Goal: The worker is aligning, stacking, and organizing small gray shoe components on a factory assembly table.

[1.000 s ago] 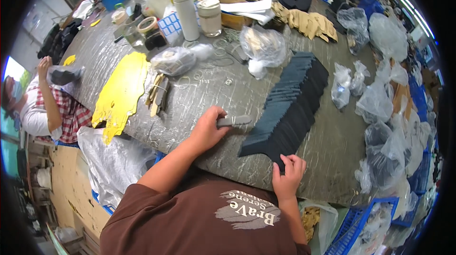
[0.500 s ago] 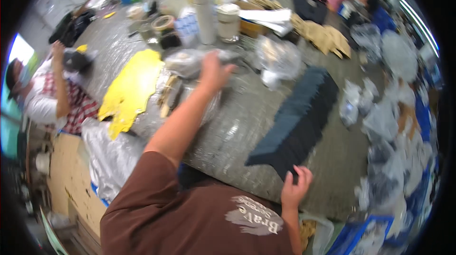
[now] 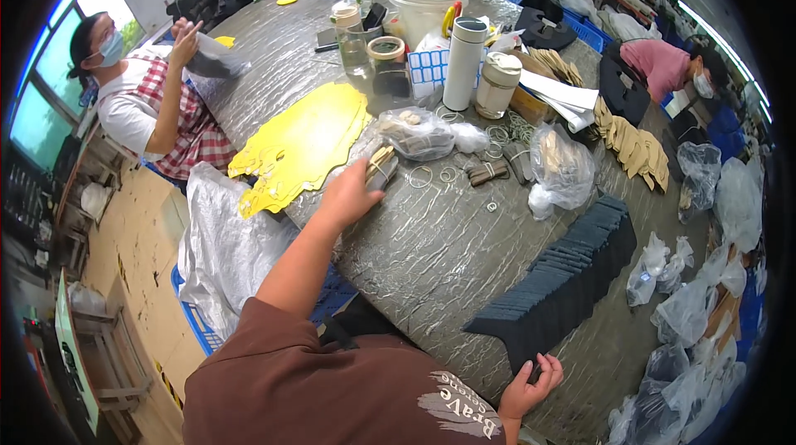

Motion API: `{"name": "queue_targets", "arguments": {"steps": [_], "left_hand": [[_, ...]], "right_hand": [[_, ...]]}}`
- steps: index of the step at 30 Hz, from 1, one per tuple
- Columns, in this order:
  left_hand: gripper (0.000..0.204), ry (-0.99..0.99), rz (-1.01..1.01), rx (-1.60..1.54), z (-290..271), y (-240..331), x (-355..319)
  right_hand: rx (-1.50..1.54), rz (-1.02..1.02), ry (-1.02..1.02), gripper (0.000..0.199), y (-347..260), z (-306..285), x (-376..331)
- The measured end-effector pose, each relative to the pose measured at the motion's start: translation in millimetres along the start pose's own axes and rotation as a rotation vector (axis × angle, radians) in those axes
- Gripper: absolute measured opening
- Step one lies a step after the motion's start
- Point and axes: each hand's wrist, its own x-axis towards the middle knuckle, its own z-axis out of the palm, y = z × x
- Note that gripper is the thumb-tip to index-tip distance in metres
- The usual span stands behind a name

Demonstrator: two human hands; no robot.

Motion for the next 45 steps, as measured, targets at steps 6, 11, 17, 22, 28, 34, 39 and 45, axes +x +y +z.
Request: {"name": "queue_targets", "arguments": {"steps": [6,11,17,22,28,34,39,45], "left_hand": [[0.057,-0.086,0.429,-0.231,21,-5,-28],[0.058,-0.232,0.723,-0.315,41,12,-38],[0.057,-0.292,0.882,-0.214,57,31,-35],[0.063,-0.384,0.851,-0.181,65,28,-16],[0.069,-0.424,0.813,-0.082,54,43,-15],[0.068,-0.247,0.926,0.204,56,52,-27],[0.060,-0.220,0.921,0.209,67,48,-24],[0.057,-0.187,0.925,0.140,70,49,-26]], "right_hand": [[0.147,-0.316,-0.079,0.021,-48,9,29],[0.470,-0.192,-0.405,0.027,-88,68,68],[0.091,-0.616,-0.338,0.040,-97,121,107],[0.280,-0.404,-0.720,0.033,-92,124,144],[0.035,-0.573,-0.691,0.020,-99,127,156],[0.108,-0.451,-0.856,0.016,-98,133,176],[0.128,-0.357,-0.952,0.016,-95,141,184],[-0.145,-0.597,-0.919,0.016,-101,146,185]]}}
